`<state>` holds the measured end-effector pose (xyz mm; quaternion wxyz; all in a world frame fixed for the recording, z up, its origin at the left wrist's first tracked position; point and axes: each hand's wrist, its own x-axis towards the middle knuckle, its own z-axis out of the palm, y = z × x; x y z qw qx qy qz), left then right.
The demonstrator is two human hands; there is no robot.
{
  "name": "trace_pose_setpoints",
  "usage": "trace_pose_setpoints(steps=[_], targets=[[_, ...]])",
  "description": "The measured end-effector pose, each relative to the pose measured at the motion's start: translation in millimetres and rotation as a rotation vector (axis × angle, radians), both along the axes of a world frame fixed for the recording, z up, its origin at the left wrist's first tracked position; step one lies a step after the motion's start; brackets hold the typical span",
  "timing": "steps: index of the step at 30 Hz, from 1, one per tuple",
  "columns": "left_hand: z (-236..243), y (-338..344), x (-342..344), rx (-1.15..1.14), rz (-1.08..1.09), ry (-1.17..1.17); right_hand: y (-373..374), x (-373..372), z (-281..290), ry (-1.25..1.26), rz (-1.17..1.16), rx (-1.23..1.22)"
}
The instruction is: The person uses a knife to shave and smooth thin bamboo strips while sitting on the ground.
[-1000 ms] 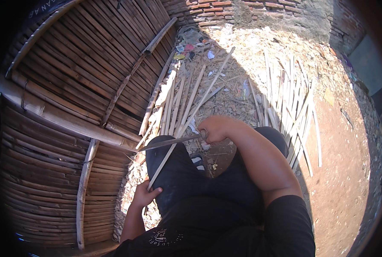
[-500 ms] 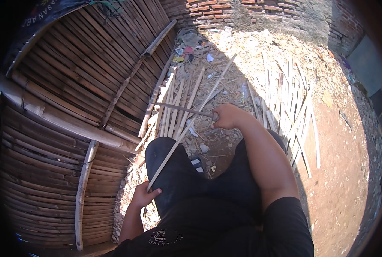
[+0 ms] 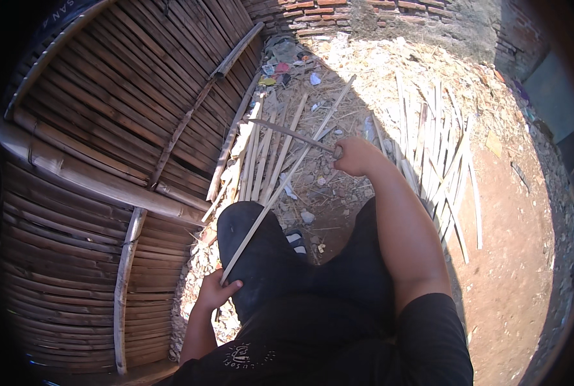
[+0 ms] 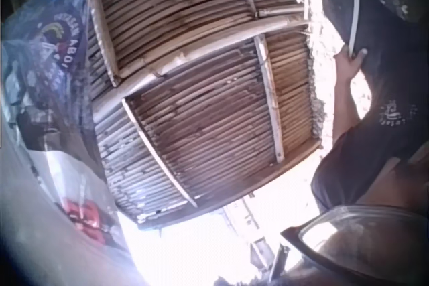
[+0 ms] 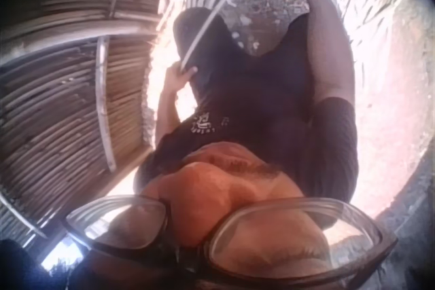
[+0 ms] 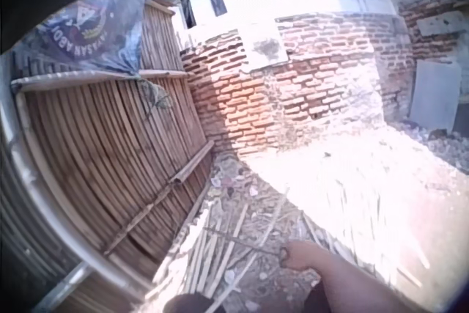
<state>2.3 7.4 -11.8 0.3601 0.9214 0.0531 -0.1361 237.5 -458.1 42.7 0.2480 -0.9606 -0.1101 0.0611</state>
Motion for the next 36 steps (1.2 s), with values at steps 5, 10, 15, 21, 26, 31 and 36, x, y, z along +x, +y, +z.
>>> trace_pose_setpoints(steps=[5,10,15,21,26,31,36], targets=[[8,-6,1,-0.002,0.008,0.012,-9,3,-2,-0.031,-0.185,0.136],[4,-2,-1,-0.001,0.014,-0.007,35,-12,6,0.136,0.265,-0.041],[9,-4,-1,0.028,-0.003,0.045,72,-33,8,0.188,0.494,-0.113],[4,-4,-4,-0.012,0.016,-0.007,32,-13,11,0.161,0.360,-0.076],[12,-10,1,-0.008,-0.004,0.007,-23,8,-3,0.019,-0.176,0.094],[3,-2,0,0.006,0.001,0.012,2,-2,6,0.045,-0.021,0.072],[14,-9,1,0.026,0.005,0.042,49,-25,8,0.113,0.393,-0.100]])
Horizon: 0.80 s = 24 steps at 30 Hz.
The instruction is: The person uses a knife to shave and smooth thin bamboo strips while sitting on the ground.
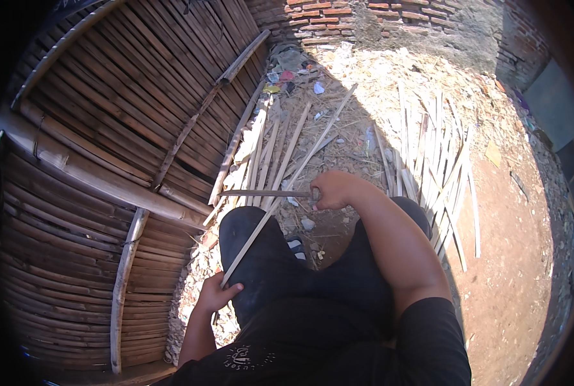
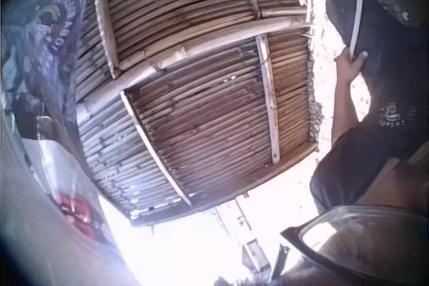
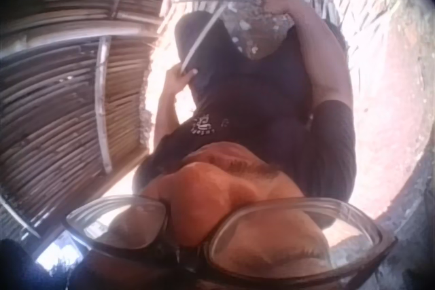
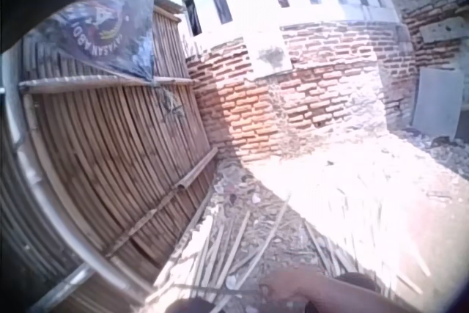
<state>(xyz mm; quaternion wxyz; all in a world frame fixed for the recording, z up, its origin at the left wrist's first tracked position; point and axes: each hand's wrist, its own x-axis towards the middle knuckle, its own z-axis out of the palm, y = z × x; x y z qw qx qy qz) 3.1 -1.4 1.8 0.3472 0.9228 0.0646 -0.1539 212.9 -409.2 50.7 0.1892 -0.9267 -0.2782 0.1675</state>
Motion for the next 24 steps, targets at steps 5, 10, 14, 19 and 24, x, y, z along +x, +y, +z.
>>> trace_pose_setpoints(steps=[5,10,14,19,24], targets=[[-6,5,-3,-0.009,-0.009,0.000,18,-9,-2,0.004,0.141,0.044],[-9,6,-3,-0.040,-0.002,-0.031,-34,20,7,0.069,-0.202,0.020],[-2,0,1,-0.022,-0.017,0.020,-77,34,-7,-0.042,-0.683,0.204],[-4,2,-2,-0.046,0.003,-0.002,-51,25,3,0.044,-0.457,0.169],[2,-1,1,-0.022,0.001,-0.002,-7,5,-10,-0.006,-0.001,0.037]])
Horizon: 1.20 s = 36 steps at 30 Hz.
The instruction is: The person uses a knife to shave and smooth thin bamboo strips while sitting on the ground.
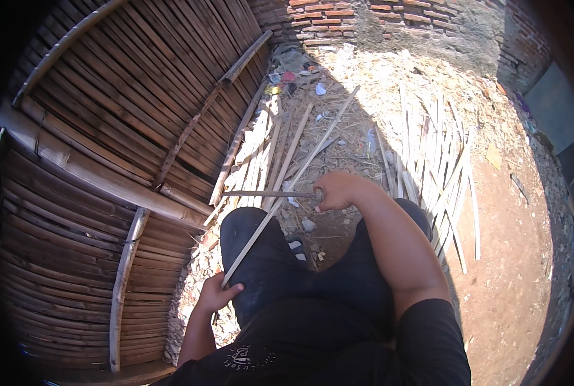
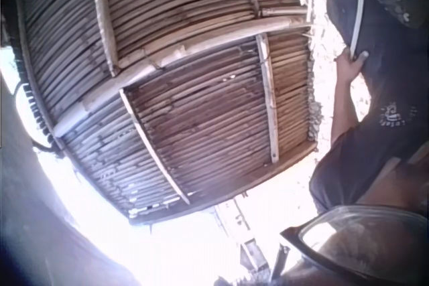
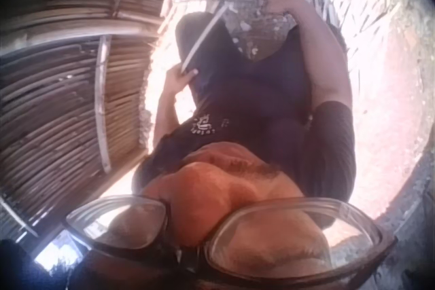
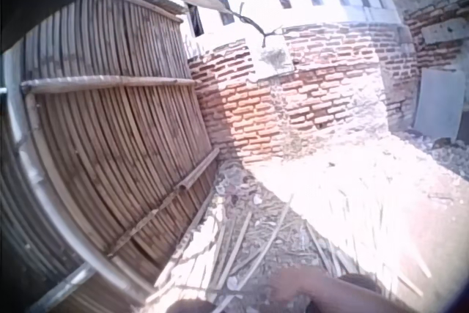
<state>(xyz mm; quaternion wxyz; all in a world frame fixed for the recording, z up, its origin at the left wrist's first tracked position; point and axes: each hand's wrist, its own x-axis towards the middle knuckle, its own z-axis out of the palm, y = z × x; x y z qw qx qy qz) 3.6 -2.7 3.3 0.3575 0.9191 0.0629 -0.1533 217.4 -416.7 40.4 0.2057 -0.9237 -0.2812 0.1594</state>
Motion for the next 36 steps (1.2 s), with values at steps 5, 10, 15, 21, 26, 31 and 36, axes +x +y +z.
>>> trace_pose_setpoints(steps=[5,10,15,21,26,31,36], targets=[[-12,9,-6,-0.026,0.015,-0.006,4,-1,14,0.036,0.018,-0.015],[-5,4,-2,0.003,-0.016,0.002,-59,23,11,-0.020,-0.574,0.088],[-2,1,0,0.000,-0.009,0.029,-72,28,3,-0.024,-0.692,0.231],[-8,6,-4,-0.017,-0.005,-0.010,-18,8,8,0.019,-0.182,0.006],[-4,2,-3,0.002,-0.012,-0.010,12,-5,6,0.081,0.066,0.004],[-12,8,-6,-0.039,0.014,-0.033,-35,14,21,0.140,-0.121,0.020],[-10,4,0,-0.050,-0.010,-0.037,-84,28,5,0.004,-0.672,0.237]])
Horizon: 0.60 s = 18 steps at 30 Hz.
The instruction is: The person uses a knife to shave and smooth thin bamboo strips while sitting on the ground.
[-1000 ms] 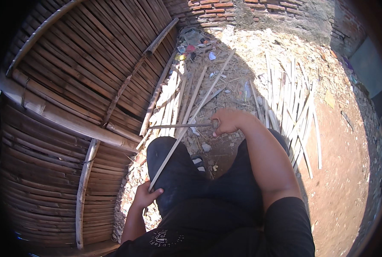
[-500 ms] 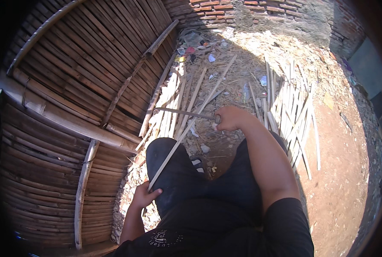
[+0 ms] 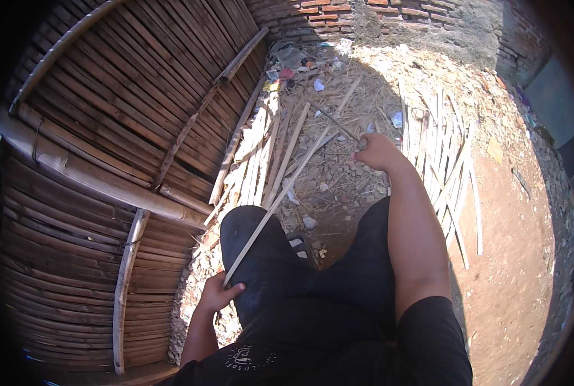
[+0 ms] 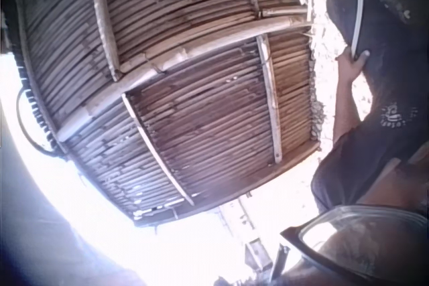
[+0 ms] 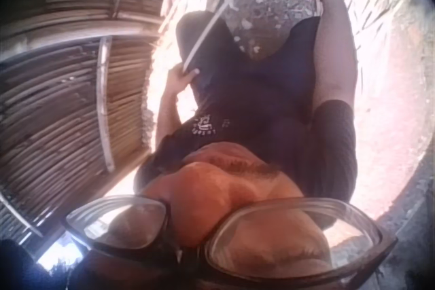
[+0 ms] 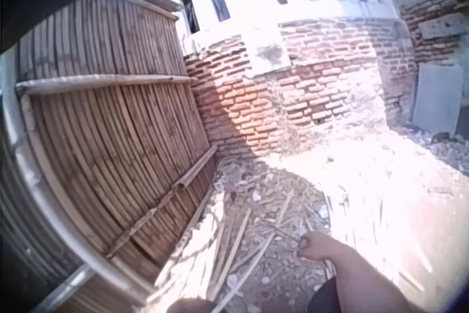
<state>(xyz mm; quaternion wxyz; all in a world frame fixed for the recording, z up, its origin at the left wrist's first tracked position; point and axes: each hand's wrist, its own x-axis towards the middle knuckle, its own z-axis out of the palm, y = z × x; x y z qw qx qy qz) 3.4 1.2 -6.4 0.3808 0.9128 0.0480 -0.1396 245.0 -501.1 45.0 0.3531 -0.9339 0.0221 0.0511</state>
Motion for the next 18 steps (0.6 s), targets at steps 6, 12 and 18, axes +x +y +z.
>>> trace_pose_setpoints(steps=[6,12,18], targets=[[0,2,-2,0.043,-0.010,0.032,34,-8,7,0.056,0.298,-0.139],[8,-3,-3,0.056,0.005,0.015,94,-29,-6,0.007,0.711,-0.253],[-6,5,-5,0.009,0.018,0.007,75,-22,0,0.079,0.795,-0.208]])
